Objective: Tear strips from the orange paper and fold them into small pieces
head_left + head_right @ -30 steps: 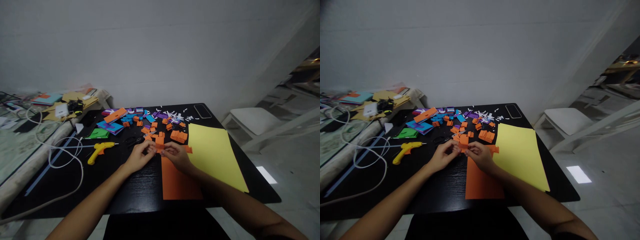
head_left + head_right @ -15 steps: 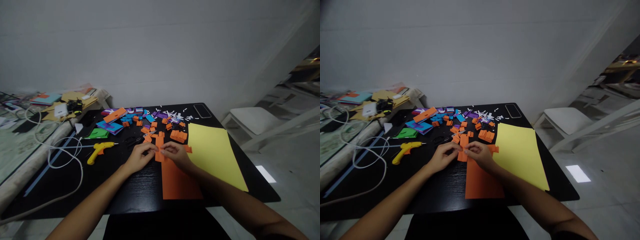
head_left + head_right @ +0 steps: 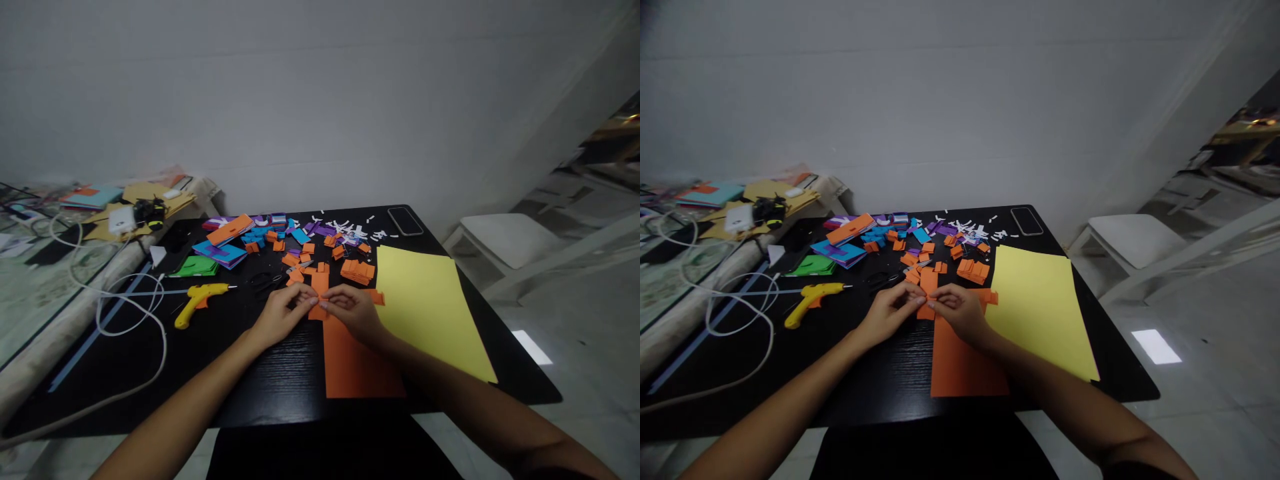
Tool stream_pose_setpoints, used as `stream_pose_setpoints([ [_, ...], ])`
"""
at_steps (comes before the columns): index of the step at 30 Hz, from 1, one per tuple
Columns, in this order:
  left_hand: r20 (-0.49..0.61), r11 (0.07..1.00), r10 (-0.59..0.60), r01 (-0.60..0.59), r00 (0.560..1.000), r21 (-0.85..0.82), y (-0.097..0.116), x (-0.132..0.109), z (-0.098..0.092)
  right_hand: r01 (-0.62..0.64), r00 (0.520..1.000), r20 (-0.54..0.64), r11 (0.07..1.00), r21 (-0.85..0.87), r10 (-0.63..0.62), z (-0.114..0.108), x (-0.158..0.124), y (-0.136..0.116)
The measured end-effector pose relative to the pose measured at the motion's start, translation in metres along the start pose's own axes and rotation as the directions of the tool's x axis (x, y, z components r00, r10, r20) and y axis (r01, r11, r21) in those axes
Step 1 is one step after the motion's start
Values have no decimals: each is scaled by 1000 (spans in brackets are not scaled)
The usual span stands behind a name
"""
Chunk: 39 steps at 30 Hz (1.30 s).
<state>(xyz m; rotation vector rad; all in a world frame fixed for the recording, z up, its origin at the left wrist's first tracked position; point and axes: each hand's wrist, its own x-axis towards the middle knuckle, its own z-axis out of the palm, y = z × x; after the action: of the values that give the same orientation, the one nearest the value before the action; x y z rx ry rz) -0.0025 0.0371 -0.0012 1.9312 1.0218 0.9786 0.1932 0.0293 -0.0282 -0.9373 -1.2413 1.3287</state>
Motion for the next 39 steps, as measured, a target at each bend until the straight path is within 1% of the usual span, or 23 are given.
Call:
stream_pose_setpoints([
  [5, -50, 999, 34, -34, 998, 14, -4, 0, 1, 21, 1000, -2, 1000, -18, -21, 0, 0, -1],
  [13, -81, 990, 119, -112, 990, 87, -5, -1, 1, 12, 1000, -4, 1000, 7, -12, -1, -1, -2],
  [19, -91, 991, 118, -110, 989, 81, -1, -1, 1, 13, 1000, -21, 999, -32, -13, -1, -2, -3],
  [26, -90, 991, 118, -111, 989, 78, -3, -2, 0, 59, 998, -27, 996, -66, -61, 0, -3, -2],
  [33, -141, 997, 72, -72, 987, 4, -4, -2, 2, 145, 987, -41, 974, -176, -154, 1, -5, -3],
  [36, -150, 994, 23, -39, 988, -101, -3, -2, 4, 138, 987, -60, 974, -177, -151, 1, -6, -4],
  [39, -124, 984, -2, -20, 992, -175, -1, -1, 5, 123, 989, -61, 979, -164, -134, 2, -6, -5],
])
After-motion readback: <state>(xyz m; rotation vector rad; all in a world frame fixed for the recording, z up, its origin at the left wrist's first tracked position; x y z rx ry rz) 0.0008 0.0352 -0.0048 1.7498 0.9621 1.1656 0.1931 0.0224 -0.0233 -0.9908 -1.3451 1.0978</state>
